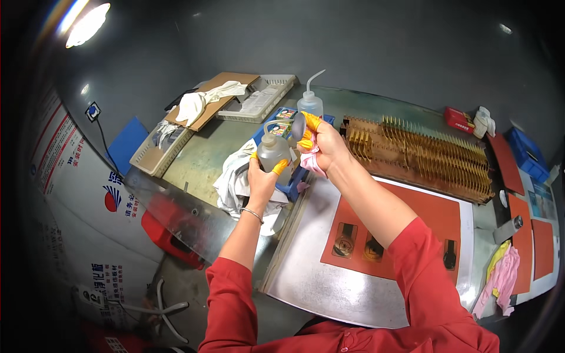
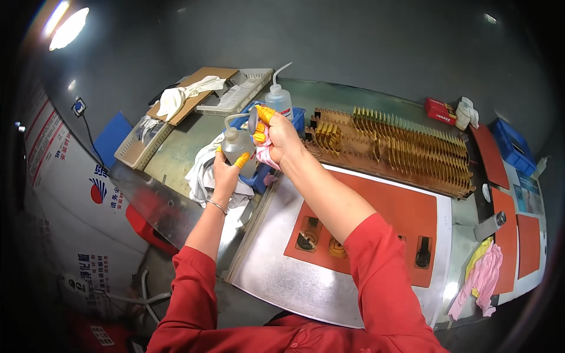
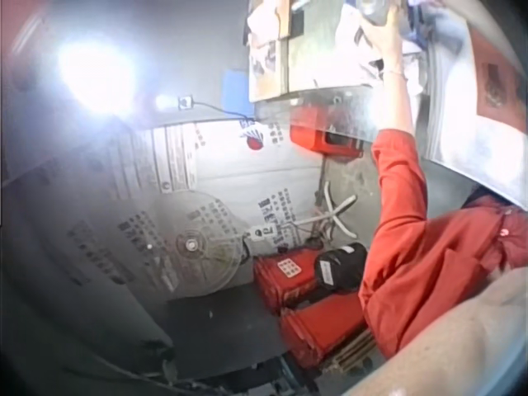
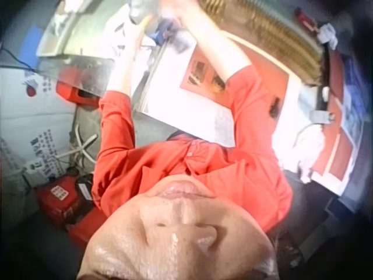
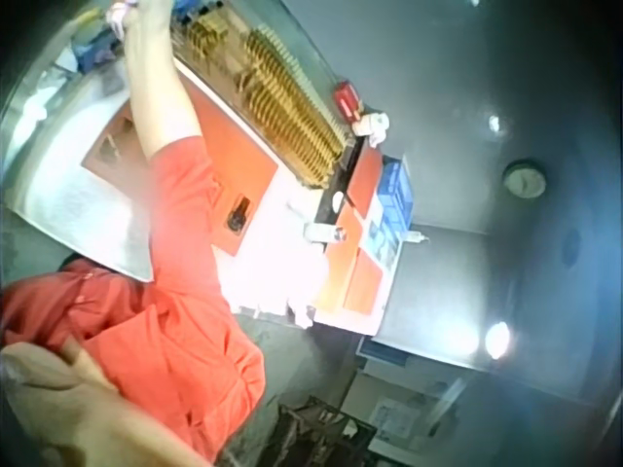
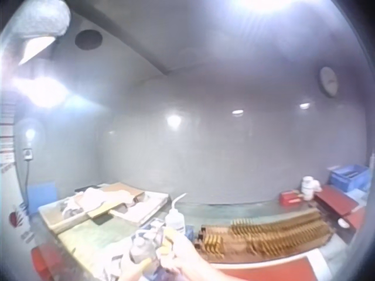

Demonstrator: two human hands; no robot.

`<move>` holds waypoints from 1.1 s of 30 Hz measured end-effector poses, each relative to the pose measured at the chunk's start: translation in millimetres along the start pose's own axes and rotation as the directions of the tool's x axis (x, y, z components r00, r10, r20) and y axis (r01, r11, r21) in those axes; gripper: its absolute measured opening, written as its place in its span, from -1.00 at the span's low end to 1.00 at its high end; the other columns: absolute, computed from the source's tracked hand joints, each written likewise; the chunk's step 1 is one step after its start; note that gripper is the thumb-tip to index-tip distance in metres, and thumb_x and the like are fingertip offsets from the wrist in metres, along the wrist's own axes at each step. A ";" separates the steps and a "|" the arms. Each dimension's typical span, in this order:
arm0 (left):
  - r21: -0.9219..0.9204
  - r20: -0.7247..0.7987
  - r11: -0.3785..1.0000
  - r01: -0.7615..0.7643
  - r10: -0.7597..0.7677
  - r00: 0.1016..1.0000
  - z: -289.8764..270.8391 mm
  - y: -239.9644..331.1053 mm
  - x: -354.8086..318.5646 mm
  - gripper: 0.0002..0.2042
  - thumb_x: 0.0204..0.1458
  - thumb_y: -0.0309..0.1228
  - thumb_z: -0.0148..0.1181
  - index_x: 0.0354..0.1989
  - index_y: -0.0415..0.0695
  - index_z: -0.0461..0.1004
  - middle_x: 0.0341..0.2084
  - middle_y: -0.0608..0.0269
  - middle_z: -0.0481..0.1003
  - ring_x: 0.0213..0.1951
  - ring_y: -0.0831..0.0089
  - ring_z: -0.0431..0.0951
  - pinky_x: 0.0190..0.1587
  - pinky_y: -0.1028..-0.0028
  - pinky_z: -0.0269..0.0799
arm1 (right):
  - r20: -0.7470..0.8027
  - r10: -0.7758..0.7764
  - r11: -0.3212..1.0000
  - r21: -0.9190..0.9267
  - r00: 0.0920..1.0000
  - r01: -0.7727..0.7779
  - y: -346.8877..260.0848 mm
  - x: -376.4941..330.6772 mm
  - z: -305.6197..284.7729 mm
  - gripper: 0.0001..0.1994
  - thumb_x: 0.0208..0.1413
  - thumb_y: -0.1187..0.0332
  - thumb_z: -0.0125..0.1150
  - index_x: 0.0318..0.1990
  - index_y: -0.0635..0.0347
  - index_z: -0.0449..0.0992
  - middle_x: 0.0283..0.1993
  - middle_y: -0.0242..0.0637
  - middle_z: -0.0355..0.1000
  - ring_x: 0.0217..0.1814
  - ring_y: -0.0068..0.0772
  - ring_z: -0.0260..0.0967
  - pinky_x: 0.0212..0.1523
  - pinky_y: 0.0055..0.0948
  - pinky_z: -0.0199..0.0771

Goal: The person cleans several gold-colored medals arranged on a red mat using a yellow cloth. They wipe each medal individually, occasionally picking up a bottle to apply liquid to the cloth before continuing to rub the surfaces of the medals.

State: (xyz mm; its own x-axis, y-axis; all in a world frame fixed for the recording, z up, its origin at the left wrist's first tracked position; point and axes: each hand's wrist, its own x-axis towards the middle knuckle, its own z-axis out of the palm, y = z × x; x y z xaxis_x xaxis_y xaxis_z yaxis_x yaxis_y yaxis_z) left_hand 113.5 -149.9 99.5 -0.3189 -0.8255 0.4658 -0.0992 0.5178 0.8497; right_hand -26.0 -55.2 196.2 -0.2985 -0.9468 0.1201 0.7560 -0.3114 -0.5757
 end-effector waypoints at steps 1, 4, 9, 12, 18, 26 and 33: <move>-0.036 0.005 0.999 0.008 -0.008 1.000 0.3 1.5 0.3 -0.41 -0.27 -0.32 0.43 -0.05 -0.27 0.30 -0.19 0.09 0.45 -0.14 0.32 0.46 -0.08 0.41 0.35 | -0.011 0.014 1.000 0.003 1.000 -0.013 -1.3 -0.7 2.3 -0.84 0.22 0.36 -0.13 -0.35 0.09 0.40 -0.53 -0.42 0.37 -0.60 -0.61 0.29 -0.68 -0.59 0.22; -0.104 0.010 0.994 0.014 -0.013 1.000 1.4 1.9 0.4 -0.42 -0.26 -0.34 0.43 -0.05 -0.27 0.30 -0.19 0.10 0.45 -0.15 0.34 0.46 -0.09 0.43 0.36 | 0.031 0.022 1.000 -0.007 0.999 -0.022 -1.1 4.1 -3.0 -0.83 0.22 0.37 -0.14 -0.37 0.08 0.39 -0.54 -0.43 0.37 -0.64 -0.62 0.26 -0.69 -0.60 0.20; -0.103 0.004 0.995 -0.014 0.014 1.000 2.6 4.2 0.8 -0.44 -0.25 -0.35 0.42 -0.06 -0.28 0.31 -0.20 0.12 0.46 -0.17 0.38 0.47 -0.10 0.45 0.36 | 0.081 0.064 0.998 0.014 0.995 -0.065 0.8 12.4 -7.7 -0.79 0.21 0.36 -0.21 -0.29 0.09 0.43 -0.48 -0.44 0.38 -0.63 -0.64 0.19 -0.69 -0.63 0.12; -0.109 -0.007 0.994 -0.007 0.007 1.000 0.6 4.5 -1.4 -0.45 -0.24 -0.36 0.42 -0.08 -0.28 0.31 -0.21 0.13 0.46 -0.19 0.39 0.47 -0.12 0.46 0.37 | 0.019 0.058 0.998 0.010 0.998 -0.058 5.0 12.8 -4.1 -0.81 0.23 0.34 -0.16 -0.38 0.07 0.39 -0.58 -0.41 0.36 -0.72 -0.65 0.16 -0.74 -0.63 0.10; -0.112 -0.018 0.993 -0.034 0.032 0.999 -5.7 -2.9 -1.3 -0.48 -0.23 -0.37 0.42 -0.10 -0.29 0.32 -0.23 0.13 0.47 -0.20 0.41 0.47 -0.12 0.47 0.37 | 0.009 0.060 0.997 0.047 0.998 -0.060 6.9 7.4 7.8 -0.82 0.23 0.34 -0.16 -0.36 0.09 0.38 -0.59 -0.42 0.34 -0.72 -0.65 0.13 -0.74 -0.63 0.09; -0.139 0.035 0.988 -0.067 0.073 0.997 -1.8 -26.1 3.4 -0.46 -0.08 -0.30 0.31 0.02 -0.33 0.26 -0.14 0.06 0.40 -0.09 0.34 0.37 -0.02 0.42 0.26 | 0.171 0.054 0.983 0.164 0.984 -0.082 -31.0 -34.8 -15.4 -0.80 0.19 0.32 -0.06 -0.49 0.09 0.36 -0.65 -0.41 0.29 -0.69 -0.53 0.18 -0.66 -0.51 0.23; -0.130 0.231 0.910 -0.394 0.415 0.880 43.5 69.1 -105.1 -0.37 -0.04 -0.45 0.23 0.20 -0.27 0.08 0.17 0.10 0.14 0.20 0.27 0.14 0.24 0.33 0.01 | -0.128 -0.059 0.996 0.059 0.990 0.067 -136.7 -252.3 -69.7 -0.84 0.18 0.34 -0.05 -0.38 0.17 0.41 -0.58 -0.39 0.37 -0.75 -0.67 0.20 -0.81 -0.66 0.13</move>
State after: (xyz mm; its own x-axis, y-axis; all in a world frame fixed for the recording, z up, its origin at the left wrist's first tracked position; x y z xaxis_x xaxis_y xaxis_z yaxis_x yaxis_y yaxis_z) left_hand 99.2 -17.6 98.4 -0.5396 -0.4600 0.7051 0.1581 0.7672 0.6216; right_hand -94.7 231.9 188.2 -0.4148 -0.9086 0.0490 0.7673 -0.3783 -0.5179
